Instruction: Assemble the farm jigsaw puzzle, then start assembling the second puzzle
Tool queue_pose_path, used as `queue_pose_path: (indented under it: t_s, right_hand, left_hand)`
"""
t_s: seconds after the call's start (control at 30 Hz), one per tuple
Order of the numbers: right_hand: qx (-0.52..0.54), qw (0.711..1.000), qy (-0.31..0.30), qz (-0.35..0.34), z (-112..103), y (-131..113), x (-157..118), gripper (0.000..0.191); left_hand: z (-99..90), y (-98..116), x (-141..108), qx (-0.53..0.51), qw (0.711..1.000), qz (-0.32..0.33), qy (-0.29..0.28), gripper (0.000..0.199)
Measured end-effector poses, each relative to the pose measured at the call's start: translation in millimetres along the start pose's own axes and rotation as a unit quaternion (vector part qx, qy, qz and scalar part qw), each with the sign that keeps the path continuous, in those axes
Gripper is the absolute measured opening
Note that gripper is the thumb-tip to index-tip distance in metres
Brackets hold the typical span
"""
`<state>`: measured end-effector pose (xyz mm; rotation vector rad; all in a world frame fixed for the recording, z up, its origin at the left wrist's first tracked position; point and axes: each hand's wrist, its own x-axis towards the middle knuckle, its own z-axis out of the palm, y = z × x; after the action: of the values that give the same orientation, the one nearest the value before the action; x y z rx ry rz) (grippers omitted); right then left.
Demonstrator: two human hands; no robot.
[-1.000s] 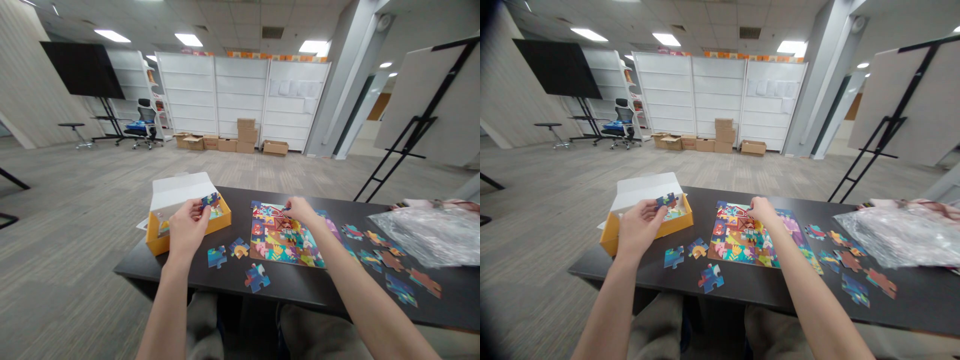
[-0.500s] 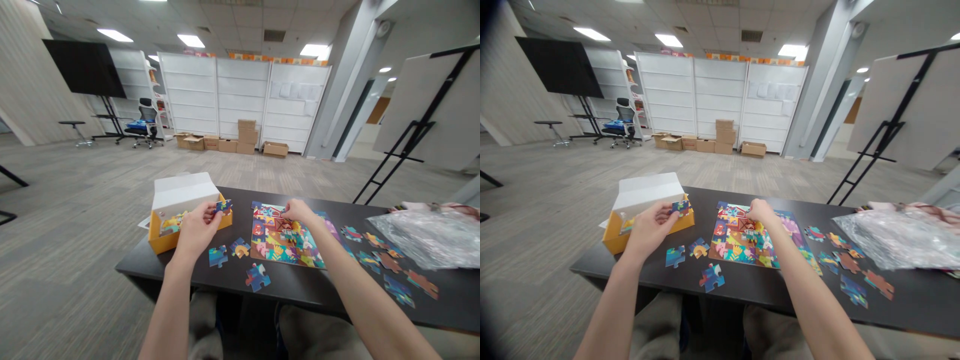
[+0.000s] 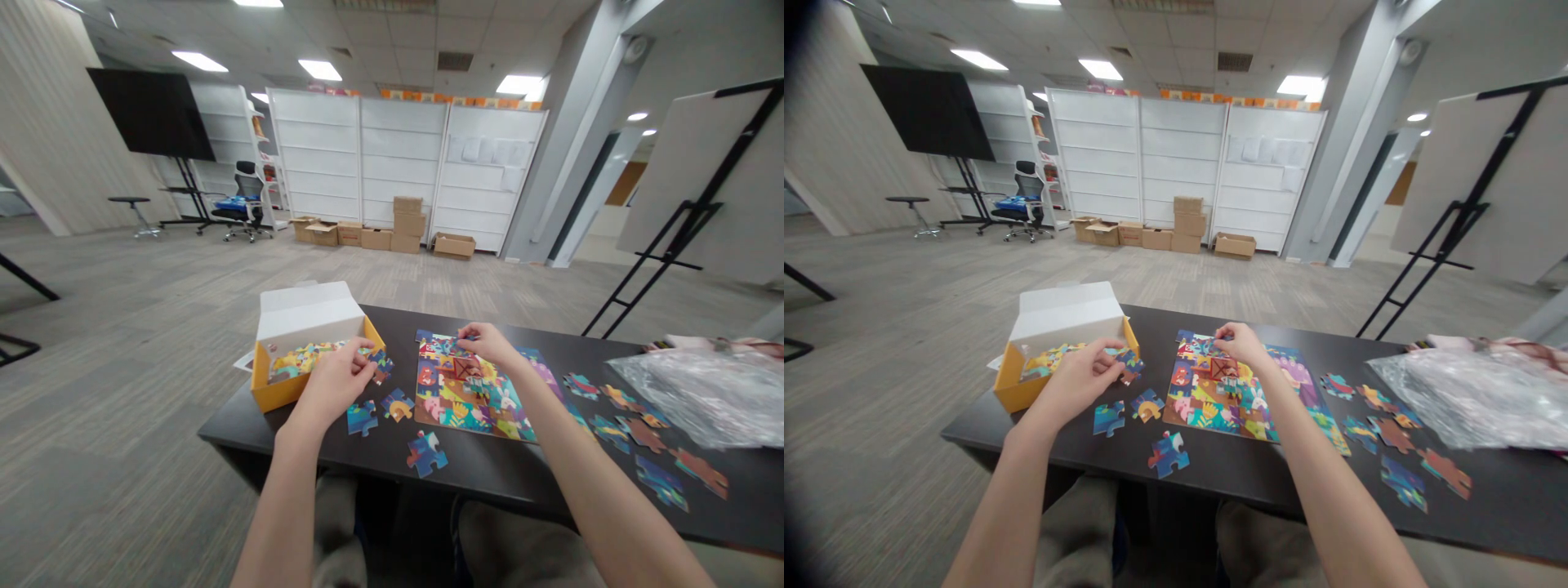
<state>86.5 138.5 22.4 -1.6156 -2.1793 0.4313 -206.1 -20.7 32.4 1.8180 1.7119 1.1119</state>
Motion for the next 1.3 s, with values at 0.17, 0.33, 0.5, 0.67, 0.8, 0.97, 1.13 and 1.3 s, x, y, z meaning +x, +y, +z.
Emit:
queue_pose_path:
  t_s: [0.17, 0.33, 0.5, 0.67, 0.8, 0.97, 1.13, 1.3]
  right_hand:
    - [0.097, 0.986, -0.055, -0.122, 33.2, -67.7, -5.6, 0.013]
    - [0.007, 0.984, -0.105, -0.145, 56.4, -113.9, -8.8, 0.017]
    - [-0.035, 0.985, -0.1, -0.137, 52.0, -108.5, -3.3, 0.016]
    - [-0.102, 0.992, -0.042, -0.062, 30.4, -72.0, 8.5, 0.022]
    - [-0.141, 0.989, -0.045, -0.005, 23.3, -43.4, 12.2, 0.027]
    - [-0.147, 0.988, -0.052, 0.016, 23.4, -34.3, 14.6, 0.033]
    - [-0.136, 0.989, -0.049, 0.042, 21.8, -34.9, 20.3, 0.053]
    - [-0.111, 0.992, -0.046, 0.045, 12.0, -31.4, 16.2, 0.047]
  left_hand:
    - [3.8, -0.4, 0.4, -0.008, 0.999, 0.003, -0.05, 0.025]
    - [2.2, -6.4, -1.3, 0.007, 0.997, -0.011, -0.078, 0.014]
    - [0.1, -19.4, -1.3, 0.037, 0.994, -0.059, -0.083, 0.008]
    - [1.0, -26.7, 1.1, 0.106, 0.99, -0.066, -0.069, 0.004]
    - [0.3, -22.5, 1.1, 0.159, 0.982, -0.074, -0.064, 0.001]
    - [-1.6, -10.4, 0.1, 0.186, 0.976, -0.094, -0.064, 0.004]
    - [-1.1, -3.0, 1.0, 0.179, 0.98, -0.074, -0.044, 0.01]
    - [1.5, 0.5, 3.6, 0.155, 0.987, -0.038, -0.006, 0.012]
